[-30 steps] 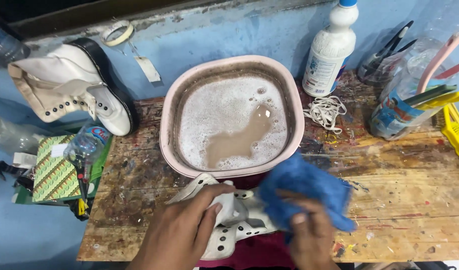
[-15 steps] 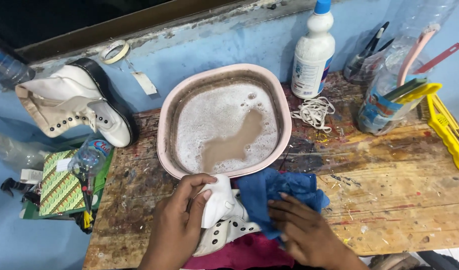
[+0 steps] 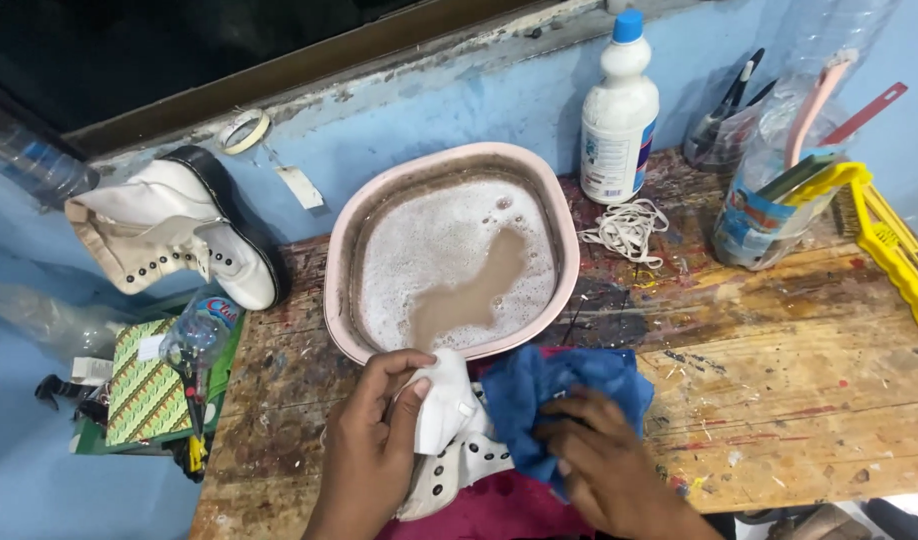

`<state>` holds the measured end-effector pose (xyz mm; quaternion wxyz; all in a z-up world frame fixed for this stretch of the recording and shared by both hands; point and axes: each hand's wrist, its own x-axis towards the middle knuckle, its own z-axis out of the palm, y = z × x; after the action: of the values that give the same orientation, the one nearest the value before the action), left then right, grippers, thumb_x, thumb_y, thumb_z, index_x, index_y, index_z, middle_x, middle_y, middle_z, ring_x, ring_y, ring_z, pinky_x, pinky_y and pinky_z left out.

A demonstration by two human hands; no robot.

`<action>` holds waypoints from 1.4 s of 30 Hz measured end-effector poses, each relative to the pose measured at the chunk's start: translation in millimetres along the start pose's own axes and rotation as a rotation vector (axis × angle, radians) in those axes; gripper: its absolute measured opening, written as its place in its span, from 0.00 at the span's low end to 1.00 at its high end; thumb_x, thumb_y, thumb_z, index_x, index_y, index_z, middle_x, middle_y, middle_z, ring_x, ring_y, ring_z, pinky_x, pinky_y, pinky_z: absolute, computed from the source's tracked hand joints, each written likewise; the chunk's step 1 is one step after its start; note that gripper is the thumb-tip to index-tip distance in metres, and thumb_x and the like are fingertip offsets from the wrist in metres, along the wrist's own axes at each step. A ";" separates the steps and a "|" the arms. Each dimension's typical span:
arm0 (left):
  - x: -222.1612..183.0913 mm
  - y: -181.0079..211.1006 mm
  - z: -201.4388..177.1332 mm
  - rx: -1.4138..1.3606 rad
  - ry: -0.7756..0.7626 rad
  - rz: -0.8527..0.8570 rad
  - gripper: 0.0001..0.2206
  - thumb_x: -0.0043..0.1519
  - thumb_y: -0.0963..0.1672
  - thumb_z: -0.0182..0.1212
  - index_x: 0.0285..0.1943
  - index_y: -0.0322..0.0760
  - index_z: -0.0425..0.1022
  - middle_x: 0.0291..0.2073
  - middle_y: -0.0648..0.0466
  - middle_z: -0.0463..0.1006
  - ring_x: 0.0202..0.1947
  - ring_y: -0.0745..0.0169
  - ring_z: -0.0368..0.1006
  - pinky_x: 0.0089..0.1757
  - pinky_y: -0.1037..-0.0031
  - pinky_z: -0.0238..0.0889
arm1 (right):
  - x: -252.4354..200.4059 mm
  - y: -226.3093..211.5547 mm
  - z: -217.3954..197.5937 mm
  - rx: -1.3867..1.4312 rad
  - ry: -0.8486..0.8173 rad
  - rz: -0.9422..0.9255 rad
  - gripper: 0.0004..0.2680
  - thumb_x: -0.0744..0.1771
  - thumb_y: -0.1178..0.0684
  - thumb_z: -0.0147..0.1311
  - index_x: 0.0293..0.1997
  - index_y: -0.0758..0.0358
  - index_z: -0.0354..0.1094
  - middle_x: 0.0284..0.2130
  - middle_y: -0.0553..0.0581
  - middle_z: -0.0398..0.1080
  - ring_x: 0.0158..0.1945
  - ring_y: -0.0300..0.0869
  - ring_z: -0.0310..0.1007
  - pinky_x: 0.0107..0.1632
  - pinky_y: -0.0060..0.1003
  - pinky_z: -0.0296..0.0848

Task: Cleaning a white boot with a brush and cloth at a workbench

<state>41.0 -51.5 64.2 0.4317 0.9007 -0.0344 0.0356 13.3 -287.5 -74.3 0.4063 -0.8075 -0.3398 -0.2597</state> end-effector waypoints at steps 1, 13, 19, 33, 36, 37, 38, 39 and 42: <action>-1.0 -1.8 0.1 0.001 -0.002 -0.003 0.10 0.64 0.46 0.56 0.51 0.52 0.79 0.40 0.58 0.90 0.14 0.74 0.61 0.17 0.78 0.48 | -2.3 -4.0 1.4 0.002 -0.001 0.003 0.12 0.71 0.52 0.35 0.40 0.62 0.69 0.41 0.55 0.76 0.53 0.50 0.72 0.66 0.59 0.61; -4.5 16.2 -5.2 -0.031 -0.066 -0.146 0.21 0.65 0.52 0.48 0.69 0.59 0.66 0.59 0.46 0.82 0.57 0.58 0.82 0.41 0.70 0.73 | 42.7 -58.7 31.2 0.293 0.121 0.424 0.11 0.71 0.48 0.38 0.46 0.61 0.67 0.40 0.57 0.69 0.44 0.46 0.69 0.48 0.41 0.66; -7.9 16.5 -8.4 -0.037 -0.114 -0.119 0.31 0.64 0.57 0.38 0.78 0.55 0.61 0.17 0.55 0.71 0.20 0.63 0.68 0.30 0.70 0.57 | 82.8 -65.6 33.7 0.603 0.125 0.644 0.10 0.72 0.49 0.40 0.38 0.57 0.67 0.18 0.44 0.60 0.21 0.33 0.58 0.28 0.35 0.60; -10.5 1.5 -13.8 -0.264 -0.224 -0.077 0.36 0.60 0.62 0.31 0.78 0.54 0.56 0.64 0.44 0.77 0.64 0.50 0.76 0.60 0.62 0.67 | 82.3 -17.1 10.9 1.093 1.216 0.303 0.07 0.71 0.51 0.41 0.50 0.56 0.64 0.42 0.53 0.70 0.48 0.42 0.71 0.55 0.35 0.71; -10.0 0.6 -14.9 -0.250 -0.248 -0.069 0.36 0.60 0.61 0.30 0.77 0.55 0.59 0.62 0.45 0.79 0.62 0.52 0.78 0.60 0.65 0.68 | 49.3 -14.1 7.9 0.453 0.792 0.899 0.22 0.67 0.49 0.39 0.70 0.63 0.58 0.53 0.59 0.71 0.55 0.44 0.71 0.60 0.35 0.67; -12.3 0.3 -13.9 -0.254 -0.247 -0.070 0.36 0.60 0.61 0.30 0.77 0.55 0.59 0.62 0.45 0.79 0.62 0.52 0.78 0.60 0.65 0.68 | 46.1 -13.1 19.5 0.450 0.788 0.899 0.22 0.67 0.49 0.39 0.70 0.63 0.58 0.53 0.59 0.71 0.55 0.44 0.71 0.60 0.35 0.67; -12.5 0.3 -14.2 -0.234 -0.257 -0.071 0.35 0.61 0.61 0.29 0.77 0.56 0.59 0.64 0.46 0.78 0.64 0.52 0.76 0.61 0.63 0.64 | 42.7 -12.9 32.6 0.526 0.607 0.873 0.12 0.68 0.48 0.42 0.56 0.59 0.63 0.38 0.52 0.70 0.40 0.41 0.72 0.47 0.35 0.70; -12.7 0.9 -14.2 -0.213 -0.266 -0.072 0.34 0.62 0.61 0.27 0.77 0.57 0.59 0.65 0.46 0.77 0.66 0.51 0.73 0.63 0.61 0.60 | 39.4 -12.5 45.1 0.599 0.426 0.844 0.07 0.69 0.48 0.44 0.41 0.56 0.68 0.23 0.45 0.69 0.25 0.38 0.73 0.35 0.35 0.74; -12.6 -11.9 -5.5 -0.306 -0.242 0.071 0.33 0.65 0.59 0.30 0.73 0.46 0.64 0.63 0.44 0.78 0.66 0.54 0.75 0.63 0.68 0.62 | 61.9 -52.5 40.1 0.822 0.301 0.663 0.08 0.71 0.53 0.44 0.34 0.59 0.66 0.24 0.46 0.62 0.26 0.33 0.59 0.33 0.32 0.61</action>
<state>29.4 -39.4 57.2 0.5547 0.8205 -0.1229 -0.0632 18.4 -210.2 -27.5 0.7924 -0.6001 -0.0790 -0.0762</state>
